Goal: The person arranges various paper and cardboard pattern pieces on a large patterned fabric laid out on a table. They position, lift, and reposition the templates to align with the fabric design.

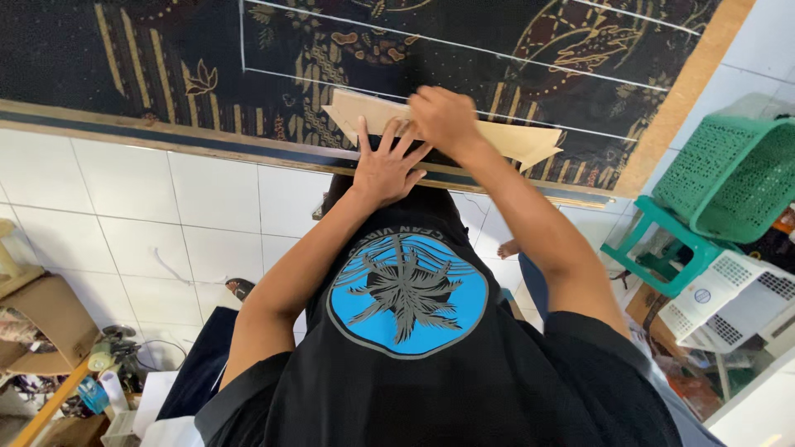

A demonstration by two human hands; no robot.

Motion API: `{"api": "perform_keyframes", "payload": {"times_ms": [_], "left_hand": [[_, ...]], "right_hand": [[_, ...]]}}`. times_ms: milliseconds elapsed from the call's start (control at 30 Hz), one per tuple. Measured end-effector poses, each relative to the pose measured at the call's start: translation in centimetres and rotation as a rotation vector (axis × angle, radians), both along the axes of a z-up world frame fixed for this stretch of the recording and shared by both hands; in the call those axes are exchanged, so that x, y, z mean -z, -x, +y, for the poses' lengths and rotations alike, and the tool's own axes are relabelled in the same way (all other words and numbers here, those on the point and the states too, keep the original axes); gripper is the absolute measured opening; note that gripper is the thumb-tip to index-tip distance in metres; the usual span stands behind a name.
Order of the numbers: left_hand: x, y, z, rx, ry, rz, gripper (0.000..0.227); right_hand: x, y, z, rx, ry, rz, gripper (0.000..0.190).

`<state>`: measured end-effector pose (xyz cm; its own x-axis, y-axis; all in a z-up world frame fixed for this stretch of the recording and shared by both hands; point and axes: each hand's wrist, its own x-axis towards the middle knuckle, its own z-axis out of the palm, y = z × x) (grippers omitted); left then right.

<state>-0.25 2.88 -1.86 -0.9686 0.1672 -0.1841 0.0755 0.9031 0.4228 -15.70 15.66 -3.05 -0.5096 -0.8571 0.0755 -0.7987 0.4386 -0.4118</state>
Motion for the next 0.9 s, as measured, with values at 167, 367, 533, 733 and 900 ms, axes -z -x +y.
{"api": "perform_keyframes", "payload": {"times_ms": [167,367,533,733,900], "left_hand": [[-1.2,0.4,0.4,-0.038,-0.026,0.075,0.053],[0.8,3.0,5.0,0.14,-0.057,0.04,0.049],[1.6,4.5,10.3,0.297,-0.022,0.209,0.054],[0.9,4.9,11.2,0.311,0.024,0.195,0.052],[-0.2,5.4,11.0,0.316,0.023,0.151,0.059]], "right_hand": [[-3.1,2.6,10.5,0.058,-0.175,0.119,0.011],[-4.6,3.2,13.4,0.111,-0.093,0.082,0.011],[-3.8,2.7,11.3,0.101,0.027,0.05,0.008],[-2.6,2.9,13.2,0.096,-0.061,0.07,0.008],[-1.9,4.5,19.0,0.075,-0.281,0.09,0.006]]}}
